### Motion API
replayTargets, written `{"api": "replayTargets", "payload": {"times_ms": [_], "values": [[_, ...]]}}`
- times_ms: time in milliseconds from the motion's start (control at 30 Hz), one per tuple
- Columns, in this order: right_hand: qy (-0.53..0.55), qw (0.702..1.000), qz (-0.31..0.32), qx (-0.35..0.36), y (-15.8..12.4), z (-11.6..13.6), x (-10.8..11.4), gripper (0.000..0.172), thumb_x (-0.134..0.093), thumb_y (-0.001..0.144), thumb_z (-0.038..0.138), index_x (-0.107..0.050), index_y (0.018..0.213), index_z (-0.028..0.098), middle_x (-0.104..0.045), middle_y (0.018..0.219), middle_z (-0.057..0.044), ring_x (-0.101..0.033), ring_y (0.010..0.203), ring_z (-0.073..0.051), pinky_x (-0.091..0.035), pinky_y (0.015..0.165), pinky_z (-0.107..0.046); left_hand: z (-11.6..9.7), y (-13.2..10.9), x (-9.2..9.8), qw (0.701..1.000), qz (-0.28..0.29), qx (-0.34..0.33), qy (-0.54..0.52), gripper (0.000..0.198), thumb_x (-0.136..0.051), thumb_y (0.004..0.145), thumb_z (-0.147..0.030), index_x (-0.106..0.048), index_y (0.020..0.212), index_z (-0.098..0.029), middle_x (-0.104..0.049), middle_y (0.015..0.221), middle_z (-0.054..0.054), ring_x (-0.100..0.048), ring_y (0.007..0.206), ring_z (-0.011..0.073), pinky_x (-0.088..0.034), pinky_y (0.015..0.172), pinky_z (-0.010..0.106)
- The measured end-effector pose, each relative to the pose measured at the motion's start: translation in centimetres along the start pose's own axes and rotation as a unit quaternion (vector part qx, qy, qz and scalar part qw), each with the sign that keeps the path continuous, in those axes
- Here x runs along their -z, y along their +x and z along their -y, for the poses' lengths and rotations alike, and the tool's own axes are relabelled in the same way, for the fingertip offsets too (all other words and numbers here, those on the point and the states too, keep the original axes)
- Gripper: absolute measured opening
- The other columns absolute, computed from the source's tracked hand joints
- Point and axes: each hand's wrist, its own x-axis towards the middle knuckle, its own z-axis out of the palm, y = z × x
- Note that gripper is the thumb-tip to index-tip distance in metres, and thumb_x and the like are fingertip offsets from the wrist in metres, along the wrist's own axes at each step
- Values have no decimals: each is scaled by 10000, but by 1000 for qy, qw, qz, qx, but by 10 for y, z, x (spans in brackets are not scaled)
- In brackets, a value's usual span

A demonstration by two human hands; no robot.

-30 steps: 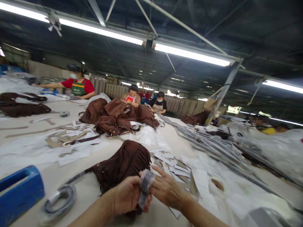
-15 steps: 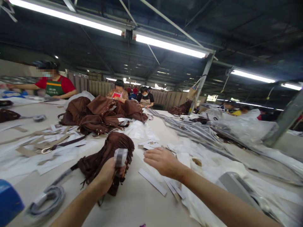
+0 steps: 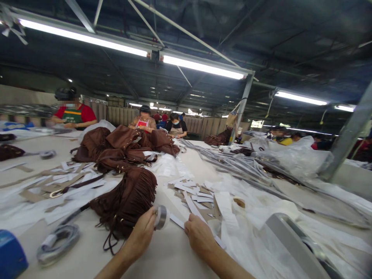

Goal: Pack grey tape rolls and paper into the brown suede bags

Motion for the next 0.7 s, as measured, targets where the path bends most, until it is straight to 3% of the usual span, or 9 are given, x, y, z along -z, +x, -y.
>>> {"api": "replayTargets", "payload": {"times_ms": [100,233,500,700], "values": [[25,1000,-3,12,-1,-3,0,289,-421,896,144,-704,839,142,-657,982,-130,-629,886,-204,-414,707,-265,2,-2,-1,1000,-3,-6,-18,402,-478,770,-564,-565,860,-182,-570,871,59,-504,787,190,-413,690,270],[60,998,-3,23,0,-6,1,284,-443,886,161,-708,783,152,-649,980,-110,-611,900,-187,-398,743,-248,4,1,2,999,41,2,3,370,-415,817,-499,-556,867,-160,-522,767,34,-444,659,159,-386,621,267],[101,993,16,66,7,-23,7,268,-479,865,145,-653,663,168,-652,833,-41,-592,826,-154,-379,727,-220,0,0,1,999,31,-20,-10,322,-431,819,-479,-527,770,-176,-507,741,25,-460,711,166,-387,669,264],[110,993,-21,35,9,-19,6,245,-417,859,80,-633,756,132,-655,896,-142,-609,833,-235,-394,732,-319,-2,-3,-1,999,3,-33,-11,263,-475,827,-437,-487,691,-212,-503,710,16,-452,698,172,-377,680,267]]}}
